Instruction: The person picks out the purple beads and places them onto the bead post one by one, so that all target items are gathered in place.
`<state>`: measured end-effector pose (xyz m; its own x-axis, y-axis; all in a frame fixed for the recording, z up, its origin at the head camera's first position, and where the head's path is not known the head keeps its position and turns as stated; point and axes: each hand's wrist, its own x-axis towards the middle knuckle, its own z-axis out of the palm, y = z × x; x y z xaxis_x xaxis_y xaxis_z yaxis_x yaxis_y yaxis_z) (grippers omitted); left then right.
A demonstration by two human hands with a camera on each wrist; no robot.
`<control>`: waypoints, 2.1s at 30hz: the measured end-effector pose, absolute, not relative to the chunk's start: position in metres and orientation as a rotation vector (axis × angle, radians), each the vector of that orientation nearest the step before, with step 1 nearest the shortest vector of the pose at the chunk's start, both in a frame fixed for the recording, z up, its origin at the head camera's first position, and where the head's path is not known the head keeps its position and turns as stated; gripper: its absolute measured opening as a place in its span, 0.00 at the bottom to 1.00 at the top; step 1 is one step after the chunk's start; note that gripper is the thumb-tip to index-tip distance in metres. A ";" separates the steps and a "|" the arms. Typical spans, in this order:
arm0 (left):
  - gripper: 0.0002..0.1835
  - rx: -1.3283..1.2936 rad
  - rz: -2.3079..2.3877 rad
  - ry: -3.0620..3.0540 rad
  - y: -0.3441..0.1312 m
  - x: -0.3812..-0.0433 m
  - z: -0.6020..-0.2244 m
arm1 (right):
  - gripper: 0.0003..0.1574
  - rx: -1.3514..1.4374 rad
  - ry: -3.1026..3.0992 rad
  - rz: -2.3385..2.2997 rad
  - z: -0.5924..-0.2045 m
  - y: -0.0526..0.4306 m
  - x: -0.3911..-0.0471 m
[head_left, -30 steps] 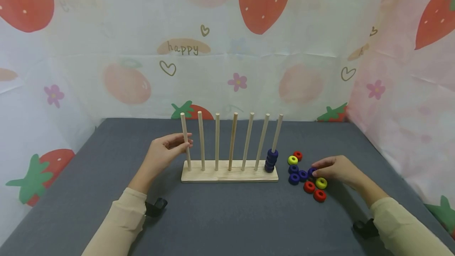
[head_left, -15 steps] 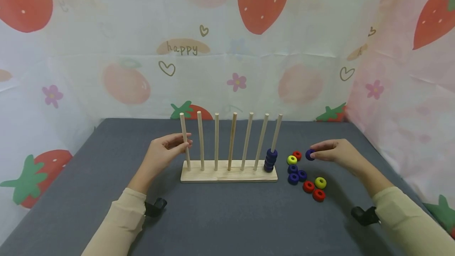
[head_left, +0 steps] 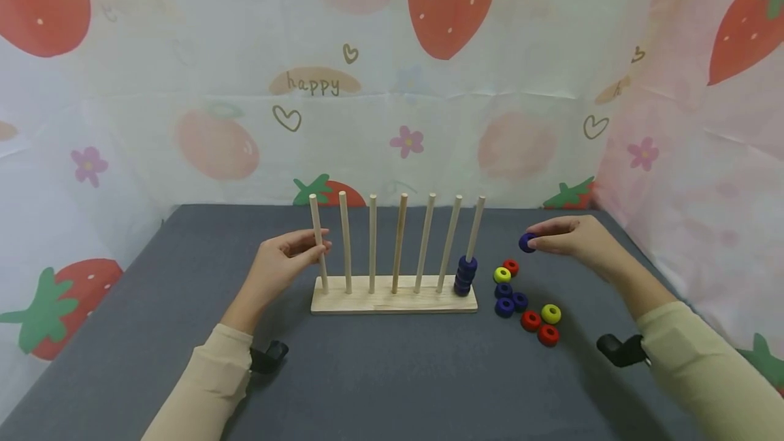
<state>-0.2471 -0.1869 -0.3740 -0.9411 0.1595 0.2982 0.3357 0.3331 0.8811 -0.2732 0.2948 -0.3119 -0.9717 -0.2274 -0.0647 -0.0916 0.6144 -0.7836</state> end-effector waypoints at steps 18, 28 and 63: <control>0.20 -0.471 -1.669 -2.414 -0.185 -0.250 -0.375 | 0.35 -0.348 2.673 -1.327 -0.268 0.269 -0.280; 0.20 -0.458 -1.654 -2.422 -0.186 -0.248 -0.375 | 0.34 -0.392 2.622 -1.373 -0.249 0.252 -0.282; 0.19 -0.463 -1.640 -2.421 -0.186 -0.249 -0.375 | 0.26 -0.456 2.689 -1.339 -0.224 0.219 -0.278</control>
<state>-0.2485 -0.1863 -0.3747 -0.9351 0.1540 0.3193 0.3536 0.3429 0.8703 -0.2781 0.2191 -0.2242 -0.9497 -0.3106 0.0404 -0.2194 0.5676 -0.7935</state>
